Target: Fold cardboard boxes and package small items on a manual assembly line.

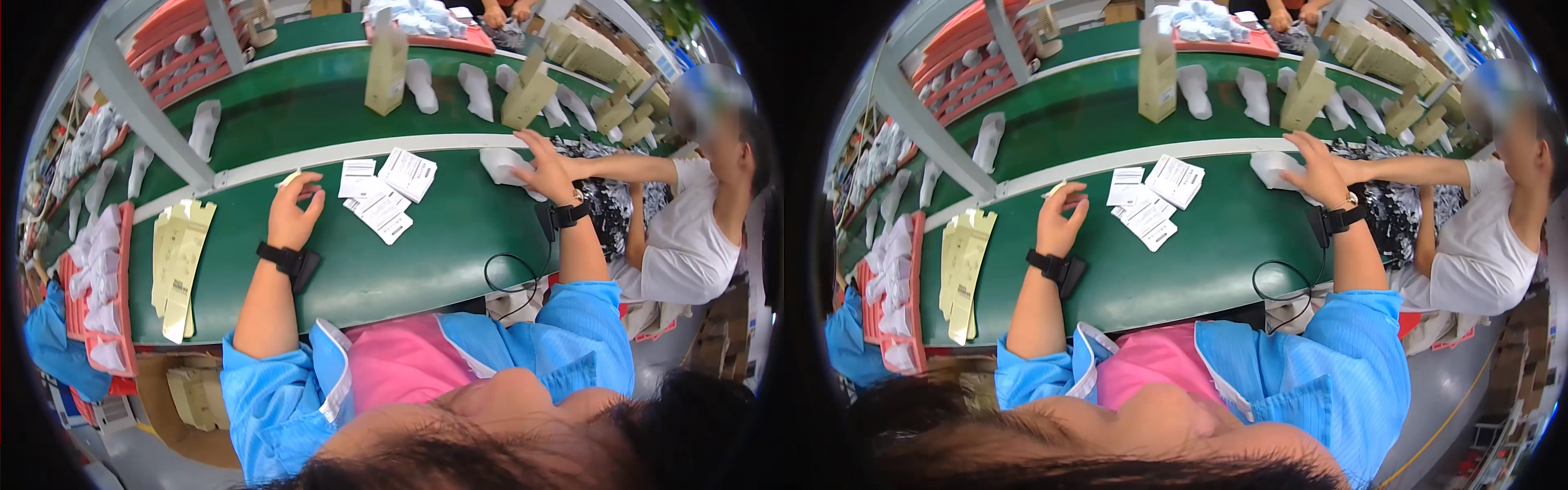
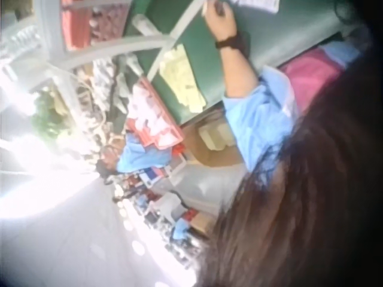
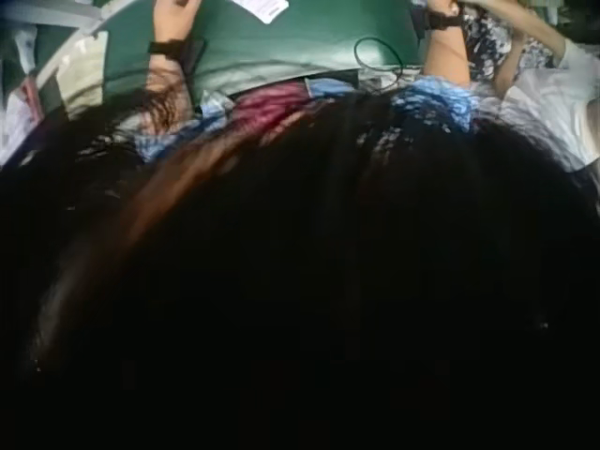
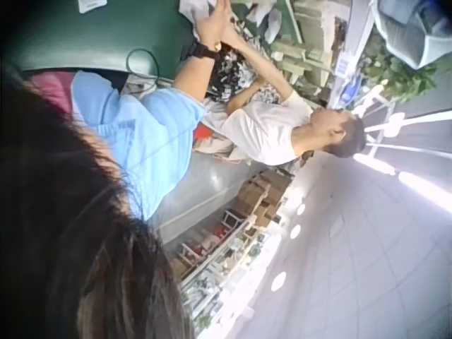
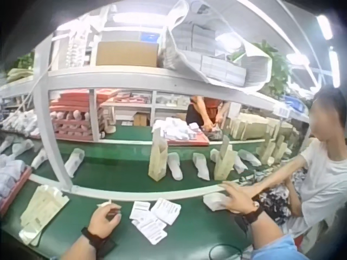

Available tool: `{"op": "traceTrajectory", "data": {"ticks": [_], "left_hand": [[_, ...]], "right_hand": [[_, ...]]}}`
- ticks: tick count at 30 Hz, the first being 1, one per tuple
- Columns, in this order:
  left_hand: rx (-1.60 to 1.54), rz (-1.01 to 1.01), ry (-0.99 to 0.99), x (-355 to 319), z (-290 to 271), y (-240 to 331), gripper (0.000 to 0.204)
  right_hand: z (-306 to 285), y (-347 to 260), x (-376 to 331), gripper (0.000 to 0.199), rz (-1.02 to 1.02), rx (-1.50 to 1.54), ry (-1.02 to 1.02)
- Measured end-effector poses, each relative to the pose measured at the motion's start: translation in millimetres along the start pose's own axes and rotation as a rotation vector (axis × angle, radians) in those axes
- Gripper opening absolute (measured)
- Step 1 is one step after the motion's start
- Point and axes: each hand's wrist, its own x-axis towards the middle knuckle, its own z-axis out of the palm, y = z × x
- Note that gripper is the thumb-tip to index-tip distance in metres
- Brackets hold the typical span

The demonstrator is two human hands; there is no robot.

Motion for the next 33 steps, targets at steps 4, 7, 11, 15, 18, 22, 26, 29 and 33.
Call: {"op": "traceTrajectory", "data": {"ticks": [4, 7, 11, 15, 18, 22, 26, 29, 33], "left_hand": [[0.054, -0.013, -0.019, -3, -6, 6, 0.025], [-0.013, -0.007, -0.049, 0, -2, 10, 0.024], [0.044, 0.004, -0.008, -5, -1, 9, 0.024], [0.126, 0.038, 0.002, -13, -14, 22, 0.024], [0.116, 0.035, -0.042, -10, -14, 27, 0.027], [-0.132, 0.056, -0.17, -7, -6, 31, 0.042], [-0.571, 0.163, -0.417, -31, -9, 78, 0.076], [-0.56, 0.164, -0.392, -56, -15, 106, 0.077], [-0.375, 0.006, -0.178, -87, -44, 110, 0.069]], "right_hand": [[33, 0, 14, 0.077, 0.13, 0.098, -0.335], [39, 17, 14, 0.076, 0.163, 0.041, -0.498], [37, 2, 19, 0.064, 0.195, -0.027, -0.473], [12, -10, 19, 0.043, 0.198, 0.042, -0.048], [-41, -69, 14, 0.035, 0.339, 0.265, 0.149], [-53, -151, 22, 0.043, 0.178, 0.856, 0.243], [-13, -217, 49, 0.054, 0.021, 1.367, 0.102], [21, -266, 68, 0.055, -0.047, 1.542, -0.017], [49, -317, 93, 0.043, -0.137, 1.563, -0.023]]}}
